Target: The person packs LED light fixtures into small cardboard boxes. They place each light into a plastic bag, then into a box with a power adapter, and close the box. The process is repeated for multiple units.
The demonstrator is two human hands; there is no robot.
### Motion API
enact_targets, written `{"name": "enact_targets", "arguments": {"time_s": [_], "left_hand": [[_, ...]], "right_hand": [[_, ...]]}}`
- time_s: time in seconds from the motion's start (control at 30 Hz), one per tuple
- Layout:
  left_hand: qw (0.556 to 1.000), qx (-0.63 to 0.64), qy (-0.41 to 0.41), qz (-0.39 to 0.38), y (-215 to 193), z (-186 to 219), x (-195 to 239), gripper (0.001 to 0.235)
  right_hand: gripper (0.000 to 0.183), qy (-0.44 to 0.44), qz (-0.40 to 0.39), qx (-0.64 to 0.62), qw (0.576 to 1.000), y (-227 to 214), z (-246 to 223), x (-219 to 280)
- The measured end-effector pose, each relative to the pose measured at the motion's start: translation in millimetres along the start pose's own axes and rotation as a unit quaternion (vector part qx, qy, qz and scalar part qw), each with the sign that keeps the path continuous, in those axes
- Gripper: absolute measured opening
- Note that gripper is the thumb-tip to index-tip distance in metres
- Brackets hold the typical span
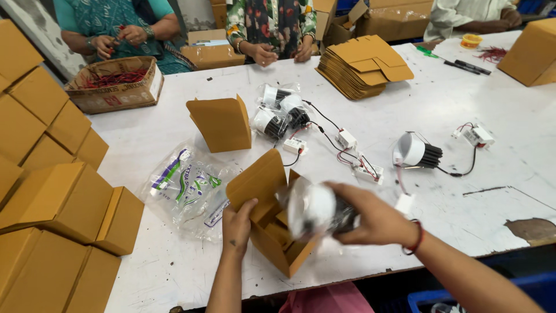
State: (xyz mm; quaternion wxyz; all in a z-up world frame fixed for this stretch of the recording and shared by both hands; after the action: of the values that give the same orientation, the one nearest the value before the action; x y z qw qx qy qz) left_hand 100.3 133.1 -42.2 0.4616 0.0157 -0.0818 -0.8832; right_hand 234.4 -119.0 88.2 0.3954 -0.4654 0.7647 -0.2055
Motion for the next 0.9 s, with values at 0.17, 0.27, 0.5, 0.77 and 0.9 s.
{"name": "enact_targets", "arguments": {"time_s": [0.17,0.27,0.5,0.77,0.9], "left_hand": [[0.992,-0.032,-0.057,-0.108,7.1,-17.0,-20.9,0.024],[0.984,-0.063,-0.045,-0.158,10.8,-19.3,-28.3,0.023],[0.976,-0.055,-0.063,-0.199,18.3,-18.2,-34.2,0.038],[0.927,-0.124,-0.15,-0.32,14.0,-13.4,-26.3,0.053],[0.93,-0.127,-0.157,-0.309,8.8,-21.5,-31.0,0.059]], "right_hand": [[0.093,0.017,-0.142,0.188,0.972,50.4,-36.3,-31.4],[0.091,0.032,-0.179,0.195,0.964,59.7,-30.3,-44.9],[0.095,0.054,-0.25,0.213,0.943,80.0,-2.1,-62.5],[0.083,0.088,-0.309,0.203,0.925,89.3,10.9,-63.0],[0.086,0.08,-0.274,0.208,0.936,90.6,26.7,-49.7]]}}
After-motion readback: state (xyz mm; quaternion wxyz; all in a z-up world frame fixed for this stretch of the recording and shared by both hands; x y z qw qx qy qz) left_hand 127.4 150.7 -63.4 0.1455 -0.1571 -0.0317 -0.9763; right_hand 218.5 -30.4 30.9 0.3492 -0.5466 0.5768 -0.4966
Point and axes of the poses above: each hand's wrist, its own x-axis away from the middle knuckle, its own y-axis out of the palm, z = x × y, the point moved 8 cm from there along -x, towards the middle knuckle, and after that the axes turned 5 degrees about z, right-handed, at the moved point
